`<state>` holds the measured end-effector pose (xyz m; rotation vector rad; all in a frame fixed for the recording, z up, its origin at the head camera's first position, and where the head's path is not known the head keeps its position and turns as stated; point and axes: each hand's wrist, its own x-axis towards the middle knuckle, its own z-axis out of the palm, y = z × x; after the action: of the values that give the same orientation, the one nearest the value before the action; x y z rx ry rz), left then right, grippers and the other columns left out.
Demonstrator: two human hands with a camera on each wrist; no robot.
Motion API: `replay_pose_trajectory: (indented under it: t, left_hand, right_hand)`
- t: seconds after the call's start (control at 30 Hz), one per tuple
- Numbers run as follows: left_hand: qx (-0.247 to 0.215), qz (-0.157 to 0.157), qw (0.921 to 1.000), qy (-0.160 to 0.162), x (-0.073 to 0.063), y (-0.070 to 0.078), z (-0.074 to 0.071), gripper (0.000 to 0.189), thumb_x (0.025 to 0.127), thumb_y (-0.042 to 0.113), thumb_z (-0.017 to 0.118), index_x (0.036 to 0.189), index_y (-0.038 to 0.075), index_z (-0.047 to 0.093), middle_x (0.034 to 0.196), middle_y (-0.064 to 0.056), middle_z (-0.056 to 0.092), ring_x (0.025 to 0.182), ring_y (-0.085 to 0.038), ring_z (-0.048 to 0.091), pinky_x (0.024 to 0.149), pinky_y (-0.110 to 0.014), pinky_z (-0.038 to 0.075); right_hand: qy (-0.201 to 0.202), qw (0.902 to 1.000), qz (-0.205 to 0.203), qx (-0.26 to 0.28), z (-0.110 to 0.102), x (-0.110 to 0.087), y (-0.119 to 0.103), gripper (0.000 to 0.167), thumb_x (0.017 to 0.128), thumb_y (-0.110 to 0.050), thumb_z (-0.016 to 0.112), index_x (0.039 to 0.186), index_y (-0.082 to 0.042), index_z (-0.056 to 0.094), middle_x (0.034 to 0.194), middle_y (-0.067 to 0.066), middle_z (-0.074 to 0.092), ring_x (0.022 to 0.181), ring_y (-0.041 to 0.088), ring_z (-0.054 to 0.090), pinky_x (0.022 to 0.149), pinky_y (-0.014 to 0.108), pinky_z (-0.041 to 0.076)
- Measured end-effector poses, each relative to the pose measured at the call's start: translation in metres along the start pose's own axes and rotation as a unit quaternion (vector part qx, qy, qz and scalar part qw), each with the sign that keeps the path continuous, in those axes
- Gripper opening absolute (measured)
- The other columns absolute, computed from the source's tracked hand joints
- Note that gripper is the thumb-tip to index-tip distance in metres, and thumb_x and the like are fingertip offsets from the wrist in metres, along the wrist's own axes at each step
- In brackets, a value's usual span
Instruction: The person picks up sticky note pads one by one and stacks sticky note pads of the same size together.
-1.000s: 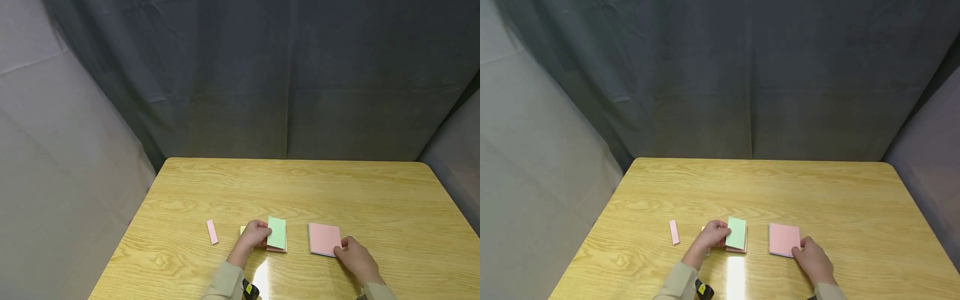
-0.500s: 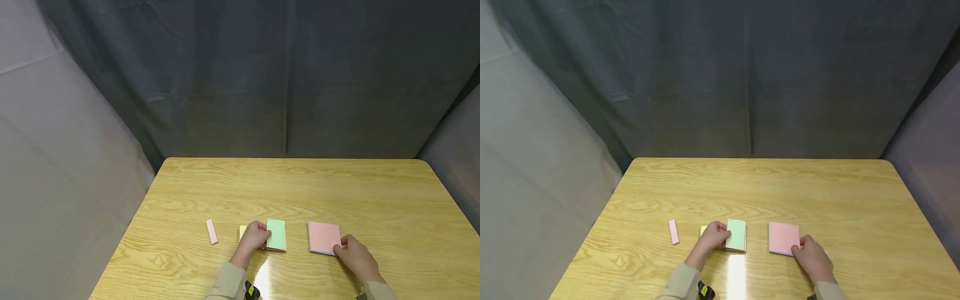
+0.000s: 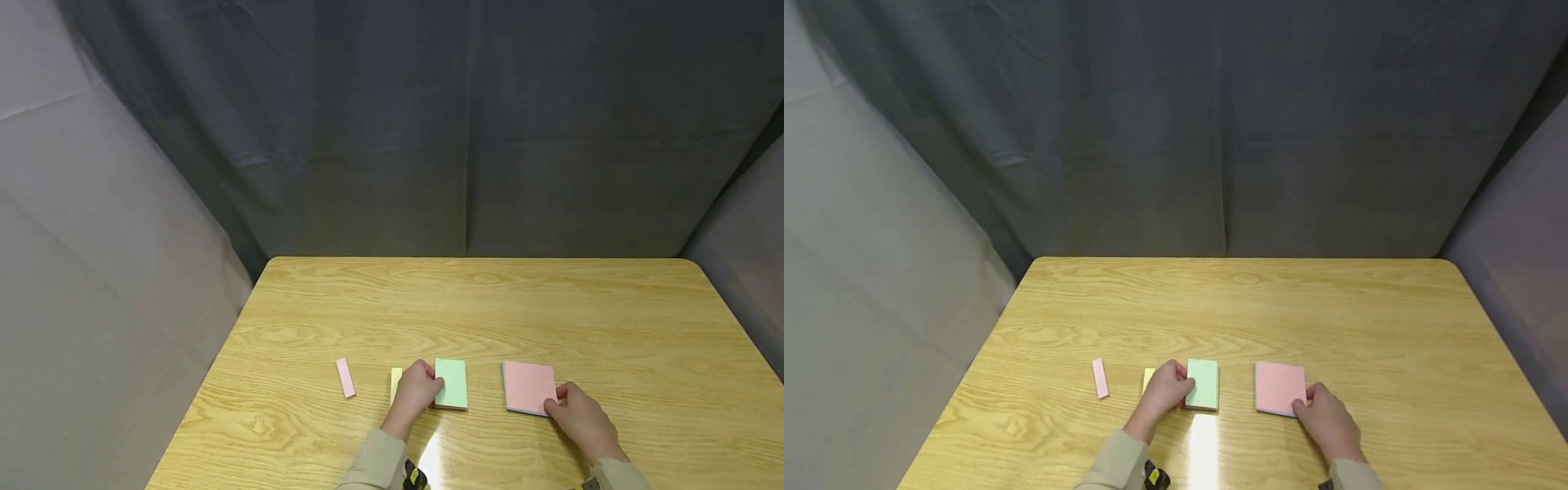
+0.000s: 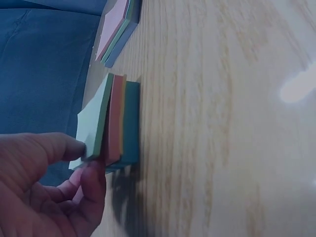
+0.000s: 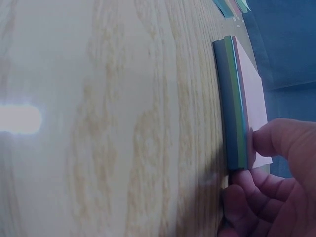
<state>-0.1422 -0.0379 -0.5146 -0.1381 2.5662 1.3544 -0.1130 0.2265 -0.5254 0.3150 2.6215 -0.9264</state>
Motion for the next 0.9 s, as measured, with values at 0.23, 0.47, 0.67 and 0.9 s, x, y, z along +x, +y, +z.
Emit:
replay_pose_trajectory:
  t: [0.23, 0.47, 0.67, 0.9]
  left_hand:
    - [0.045, 0.018, 0.9987, 0.014, 0.000, 0.000, 0.001, 0.009, 0.077, 0.005, 0.059, 0.081, 0.002, 0.051, 0.064, -0.001, 0.047, 0.049, -0.011, 0.044, 0.043, -0.022, 0.036]
    - [0.046, 0.015, 0.9988, 0.010, 0.001, -0.002, 0.001, 0.010, 0.078, 0.006, 0.060, 0.084, 0.003, 0.052, 0.068, -0.001, 0.049, 0.055, -0.013, 0.047, 0.048, -0.024, 0.038]
    - [0.032, 0.020, 0.9993, 0.003, 0.001, -0.003, -0.005, 0.012, 0.082, 0.011, 0.056, 0.090, 0.002, 0.052, 0.073, -0.002, 0.055, 0.053, -0.011, 0.049, 0.045, -0.024, 0.039]
    - [0.066, 0.033, 0.9962, 0.046, 0.003, -0.002, -0.018, 0.012, 0.080, 0.014, 0.058, 0.085, 0.004, 0.055, 0.074, -0.002, 0.059, 0.058, -0.012, 0.051, 0.050, -0.026, 0.041]
  right_hand:
    - [-0.001, 1.0000, 0.000, 0.002, 0.000, 0.000, 0.000, 0.040, 0.079, -0.025, 0.052, 0.101, 0.008, 0.047, 0.076, 0.008, 0.053, 0.066, 0.022, 0.047, 0.054, 0.033, 0.037]
    - [-0.006, 1.0000, 0.007, 0.002, -0.001, 0.000, 0.001, 0.040, 0.078, -0.026, 0.052, 0.101, 0.007, 0.048, 0.078, 0.009, 0.055, 0.067, 0.022, 0.048, 0.055, 0.034, 0.038]
    - [-0.010, 0.9999, 0.009, -0.003, 0.000, 0.001, 0.002, 0.040, 0.079, -0.027, 0.052, 0.101, 0.006, 0.047, 0.079, 0.009, 0.055, 0.068, 0.023, 0.048, 0.055, 0.036, 0.039]
    - [-0.013, 0.9999, 0.007, -0.006, -0.001, 0.001, 0.000, 0.040, 0.078, -0.027, 0.051, 0.100, 0.007, 0.048, 0.079, 0.010, 0.055, 0.067, 0.023, 0.047, 0.055, 0.036, 0.039]
